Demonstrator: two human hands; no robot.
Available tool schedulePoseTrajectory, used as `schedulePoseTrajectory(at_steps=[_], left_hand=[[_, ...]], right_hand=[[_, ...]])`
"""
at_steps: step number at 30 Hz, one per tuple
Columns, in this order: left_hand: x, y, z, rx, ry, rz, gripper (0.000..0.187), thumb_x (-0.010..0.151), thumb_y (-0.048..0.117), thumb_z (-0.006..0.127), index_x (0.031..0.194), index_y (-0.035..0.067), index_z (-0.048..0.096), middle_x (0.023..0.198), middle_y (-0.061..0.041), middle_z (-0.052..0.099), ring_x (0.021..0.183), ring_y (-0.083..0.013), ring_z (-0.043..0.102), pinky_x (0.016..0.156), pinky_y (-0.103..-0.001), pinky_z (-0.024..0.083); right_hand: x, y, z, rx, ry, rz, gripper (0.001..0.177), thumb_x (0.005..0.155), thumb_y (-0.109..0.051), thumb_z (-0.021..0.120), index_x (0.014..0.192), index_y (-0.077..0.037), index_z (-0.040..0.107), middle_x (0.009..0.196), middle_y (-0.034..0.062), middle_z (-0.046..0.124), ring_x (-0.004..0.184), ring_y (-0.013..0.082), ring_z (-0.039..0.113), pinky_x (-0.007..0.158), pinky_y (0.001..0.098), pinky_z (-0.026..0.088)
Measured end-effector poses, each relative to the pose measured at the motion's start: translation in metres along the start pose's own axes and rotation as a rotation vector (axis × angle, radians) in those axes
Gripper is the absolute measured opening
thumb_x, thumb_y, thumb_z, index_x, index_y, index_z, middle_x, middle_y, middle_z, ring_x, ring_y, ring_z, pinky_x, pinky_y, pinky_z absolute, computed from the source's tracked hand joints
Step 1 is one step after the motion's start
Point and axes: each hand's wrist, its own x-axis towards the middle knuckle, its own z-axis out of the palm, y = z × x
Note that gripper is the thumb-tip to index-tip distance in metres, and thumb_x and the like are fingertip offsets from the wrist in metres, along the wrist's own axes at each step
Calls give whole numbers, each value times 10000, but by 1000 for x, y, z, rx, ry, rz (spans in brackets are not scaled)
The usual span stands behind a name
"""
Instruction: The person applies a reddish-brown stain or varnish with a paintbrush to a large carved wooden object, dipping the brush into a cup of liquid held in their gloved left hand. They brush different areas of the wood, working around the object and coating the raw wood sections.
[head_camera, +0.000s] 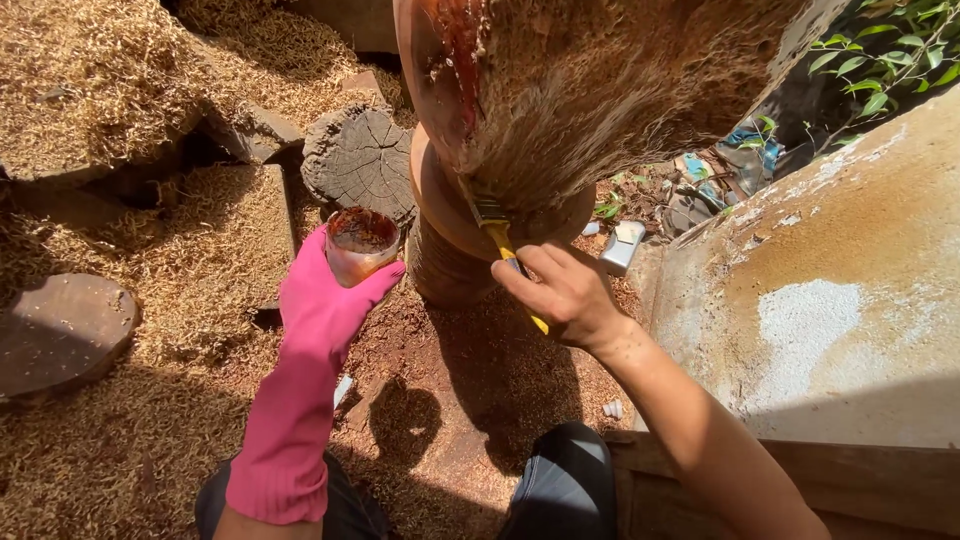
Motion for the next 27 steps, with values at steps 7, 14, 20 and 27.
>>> schedulePoseTrajectory(at_steps=[7, 14, 20, 27], left_hand=[[4, -5, -1, 67, 26, 43, 1013, 649, 464, 921, 1457, 41, 481, 1323, -146, 653, 1216, -280, 630, 1061, -399, 460], [5, -3, 2, 140, -35, 10, 1082, 650, 466, 927, 1505, 48, 412, 1359, -167, 608, 1234, -291, 600, 1080, -411, 439], [-2, 13, -3, 63, -56, -25, 1009, 644, 434, 901, 1488, 87, 471, 1349, -123, 643, 1229, -257, 631, 1091, -387, 462], [-5, 11, 3, -9, -69, -43, 933, 633, 376, 907, 1441, 101, 530, 1301, -87, 691, 1190, -227, 676, 1070, -357, 495]], right_hand=[[3, -22, -14, -110, 144, 48, 181, 928, -71, 720, 1107, -45, 714, 912, 107, 663, 744, 216, 628, 601, 332, 503], [-13, -3, 12, -32, -28, 122, 248, 903, -50, 706, 1149, -22, 719, 923, 119, 667, 744, 207, 644, 605, 320, 531], [-17, -16, -4, -50, 61, 93, 225, 893, -26, 719, 1112, -75, 717, 952, 101, 677, 756, 224, 657, 604, 332, 534], [-49, 1, 17, 43, 85, 202, 274, 909, -3, 709, 1181, -39, 705, 1008, 129, 693, 798, 212, 678, 645, 329, 563]])
